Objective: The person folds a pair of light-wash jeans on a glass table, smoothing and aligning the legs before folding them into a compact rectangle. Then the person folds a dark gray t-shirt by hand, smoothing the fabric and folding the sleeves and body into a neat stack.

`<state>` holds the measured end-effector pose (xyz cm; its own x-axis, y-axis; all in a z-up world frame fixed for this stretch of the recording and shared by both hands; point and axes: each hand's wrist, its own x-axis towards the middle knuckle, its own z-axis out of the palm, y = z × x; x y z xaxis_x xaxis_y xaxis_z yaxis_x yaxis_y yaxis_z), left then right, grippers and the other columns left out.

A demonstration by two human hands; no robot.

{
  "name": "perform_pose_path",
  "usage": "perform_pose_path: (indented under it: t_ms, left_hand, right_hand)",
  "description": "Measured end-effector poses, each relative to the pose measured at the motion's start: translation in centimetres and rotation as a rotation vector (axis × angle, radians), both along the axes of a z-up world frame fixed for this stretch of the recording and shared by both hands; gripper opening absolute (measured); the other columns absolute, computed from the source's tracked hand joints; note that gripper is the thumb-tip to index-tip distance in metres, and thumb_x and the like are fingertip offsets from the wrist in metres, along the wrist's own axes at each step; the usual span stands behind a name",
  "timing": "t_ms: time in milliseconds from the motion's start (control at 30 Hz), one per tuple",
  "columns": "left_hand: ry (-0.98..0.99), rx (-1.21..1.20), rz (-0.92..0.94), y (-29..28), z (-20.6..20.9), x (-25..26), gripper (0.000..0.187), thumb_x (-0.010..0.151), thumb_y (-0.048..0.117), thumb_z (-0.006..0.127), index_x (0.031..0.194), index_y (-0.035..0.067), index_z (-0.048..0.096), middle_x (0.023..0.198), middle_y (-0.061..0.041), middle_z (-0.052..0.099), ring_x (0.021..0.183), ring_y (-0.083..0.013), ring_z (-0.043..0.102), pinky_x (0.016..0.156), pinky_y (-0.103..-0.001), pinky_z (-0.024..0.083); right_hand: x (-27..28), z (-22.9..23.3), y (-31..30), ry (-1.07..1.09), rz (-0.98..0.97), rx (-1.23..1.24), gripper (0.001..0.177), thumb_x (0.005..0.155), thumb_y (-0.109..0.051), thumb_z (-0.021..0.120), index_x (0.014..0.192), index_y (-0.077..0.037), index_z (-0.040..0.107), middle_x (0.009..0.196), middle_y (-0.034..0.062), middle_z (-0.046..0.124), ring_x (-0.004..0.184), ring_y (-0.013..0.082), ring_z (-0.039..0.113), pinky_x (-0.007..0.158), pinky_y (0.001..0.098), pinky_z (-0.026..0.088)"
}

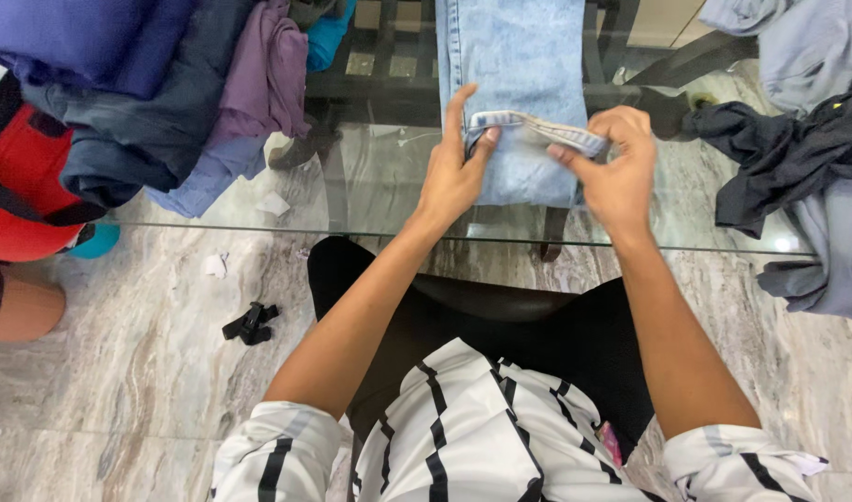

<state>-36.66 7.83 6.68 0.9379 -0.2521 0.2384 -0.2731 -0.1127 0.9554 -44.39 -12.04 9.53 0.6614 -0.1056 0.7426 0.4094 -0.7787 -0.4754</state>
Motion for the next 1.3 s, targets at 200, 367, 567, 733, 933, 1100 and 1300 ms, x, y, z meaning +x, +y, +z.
perform_pose_path:
  t_ms: [200, 367, 567, 733, 933, 1100, 1300]
  left_hand:
    - [-0.024, 0.091, 0.033, 0.0, -0.6, 0.5, 0.028, 0.104, 0.032, 0.063, 0.103, 0.004, 0.065, 0.073, -0.011, 0.062, 0.067, -0.0182, 0.056, 0.065, -0.037, 0.046]
    - [0.064, -0.224, -0.088, 0.4, -1.1, 2.3, 0.016, 0.087, 0.018, 0.077, 0.091, 0.007, 0.065, 0.078, 0.001, 0.062, 0.07, -0.0093, 0.051, 0.062, -0.031, 0.042]
    - [-0.071, -0.228, -0.356, 3.2, 1.1, 4.7, 0.021, 0.088, 0.012, 0.082, 0.089, 0.007, 0.062, 0.098, 0.007, 0.066, 0.089, -0.0049, 0.061, 0.078, -0.024, 0.053]
    - [0.016, -0.185, -0.456, 3.3, 2.3, 6.0, 0.016, 0.095, 0.01, 0.076, 0.107, 0.008, 0.066, 0.079, 0.003, 0.064, 0.075, -0.0085, 0.056, 0.07, -0.026, 0.046]
    - [-0.687, 0.085, 0.077, -0.8, 1.4, 6.0, 0.04, 0.071, 0.0, 0.079, 0.107, 0.011, 0.066, 0.103, -0.007, 0.068, 0.094, -0.0219, 0.068, 0.076, -0.029, 0.056]
    - [-0.717, 0.325, -0.199, -1.2, 0.6, 5.8, 0.019, 0.085, 0.011, 0.076, 0.104, 0.015, 0.071, 0.111, 0.001, 0.074, 0.111, -0.0211, 0.066, 0.095, -0.044, 0.046]
    - [-0.627, 0.589, -0.242, -0.9, -0.8, 4.4, 0.029, 0.095, 0.03, 0.066, 0.12, 0.016, 0.072, 0.127, -0.001, 0.069, 0.119, -0.0212, 0.06, 0.095, -0.056, 0.033]
  right_hand:
    - [1.0, 0.8, -2.1, 0.353, 0.154, 0.388, 0.034, 0.102, -0.02, 0.08, 0.088, -0.006, 0.054, 0.065, -0.0049, 0.048, 0.056, 0.004, 0.035, 0.05, 0.0238, 0.025]
    - [2.0, 1.6, -2.6, 0.295, 0.187, 0.228, 0.027, 0.106, -0.014, 0.077, 0.102, -0.004, 0.053, 0.083, -0.004, 0.051, 0.073, 0.0031, 0.04, 0.063, 0.0231, 0.033]
    - [2.3, 1.2, -2.4, 0.284, 0.228, 0.12, 0.017, 0.109, -0.004, 0.067, 0.117, -0.001, 0.053, 0.105, -0.0001, 0.054, 0.094, 0.0091, 0.047, 0.084, 0.0262, 0.042]
    - [2.5, 0.8, -2.4, 0.217, 0.135, 0.09, 0.018, 0.104, -0.001, 0.07, 0.118, -0.001, 0.058, 0.109, 0.0057, 0.061, 0.101, 0.0148, 0.056, 0.094, 0.0302, 0.047]
    - [2.9, -0.3, -2.2, 0.14, -0.006, -0.088, 0.025, 0.094, 0.002, 0.079, 0.115, 0.002, 0.065, 0.114, 0.0174, 0.06, 0.103, 0.0297, 0.063, 0.09, 0.0376, 0.05]
    - [4.0, -1.1, -2.0, 0.194, 0.041, -0.105, 0.026, 0.097, 0.0, 0.08, 0.118, 0.002, 0.065, 0.117, 0.016, 0.062, 0.104, 0.0303, 0.064, 0.091, 0.0394, 0.051]
    - [2.0, 0.8, 0.0, -0.023, -0.264, -0.556, 0.032, 0.092, -0.027, 0.09, 0.108, -0.006, 0.072, 0.125, 0.0124, 0.066, 0.115, 0.0343, 0.064, 0.101, 0.0493, 0.048]
